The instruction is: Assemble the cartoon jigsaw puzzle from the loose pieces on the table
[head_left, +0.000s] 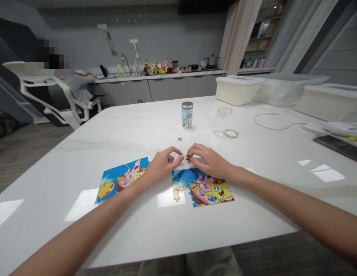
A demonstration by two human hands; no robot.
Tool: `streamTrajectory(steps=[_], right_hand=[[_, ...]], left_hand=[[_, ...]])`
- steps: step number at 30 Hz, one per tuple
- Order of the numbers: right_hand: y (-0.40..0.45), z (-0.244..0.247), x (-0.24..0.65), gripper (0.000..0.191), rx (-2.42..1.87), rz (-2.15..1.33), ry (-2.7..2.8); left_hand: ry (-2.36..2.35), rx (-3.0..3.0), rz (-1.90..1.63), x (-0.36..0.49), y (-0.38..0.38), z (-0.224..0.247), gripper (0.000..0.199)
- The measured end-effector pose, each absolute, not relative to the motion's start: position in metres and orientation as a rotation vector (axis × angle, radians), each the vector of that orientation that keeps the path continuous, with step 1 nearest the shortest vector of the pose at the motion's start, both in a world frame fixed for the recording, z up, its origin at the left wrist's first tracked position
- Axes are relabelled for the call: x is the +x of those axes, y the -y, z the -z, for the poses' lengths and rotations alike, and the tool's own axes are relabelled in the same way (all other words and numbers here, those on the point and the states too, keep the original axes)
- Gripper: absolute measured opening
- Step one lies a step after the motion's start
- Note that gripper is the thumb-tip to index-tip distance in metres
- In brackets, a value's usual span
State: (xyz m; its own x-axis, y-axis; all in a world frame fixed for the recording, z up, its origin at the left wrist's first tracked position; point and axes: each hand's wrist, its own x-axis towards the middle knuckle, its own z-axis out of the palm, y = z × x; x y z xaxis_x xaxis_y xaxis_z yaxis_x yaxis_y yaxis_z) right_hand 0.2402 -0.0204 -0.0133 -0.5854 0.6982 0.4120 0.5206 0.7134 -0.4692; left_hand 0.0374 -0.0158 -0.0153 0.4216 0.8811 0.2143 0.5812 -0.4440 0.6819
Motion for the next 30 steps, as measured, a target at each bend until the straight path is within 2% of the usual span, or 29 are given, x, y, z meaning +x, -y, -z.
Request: streamTrajectory(steps=[6,15,22,30], right_hand=[[0.013,0.019,0.243,0.011,-1.116,-0.411,2.264],[0.009,0.025,0.243,0.011,-1.168,-0.409,2.308],[0.012,0.024,0.243,0.009,-1.131,-0.474,2.307],[0.016,0.020,0.244,0.017,-0.944,-0.529,2.447]], left_hand=[[-1.258,2.291,-0.588,0.038,0.014,0.017,0.031],[-1.319,2.458,-0.351,0.040,0.016,0.013,0.032],[-1.285,2.636,-0.289,0.039,0.014,0.019,0.034],[-1.291,2.653,-0.308,0.038,0.014,0.026,0.036]])
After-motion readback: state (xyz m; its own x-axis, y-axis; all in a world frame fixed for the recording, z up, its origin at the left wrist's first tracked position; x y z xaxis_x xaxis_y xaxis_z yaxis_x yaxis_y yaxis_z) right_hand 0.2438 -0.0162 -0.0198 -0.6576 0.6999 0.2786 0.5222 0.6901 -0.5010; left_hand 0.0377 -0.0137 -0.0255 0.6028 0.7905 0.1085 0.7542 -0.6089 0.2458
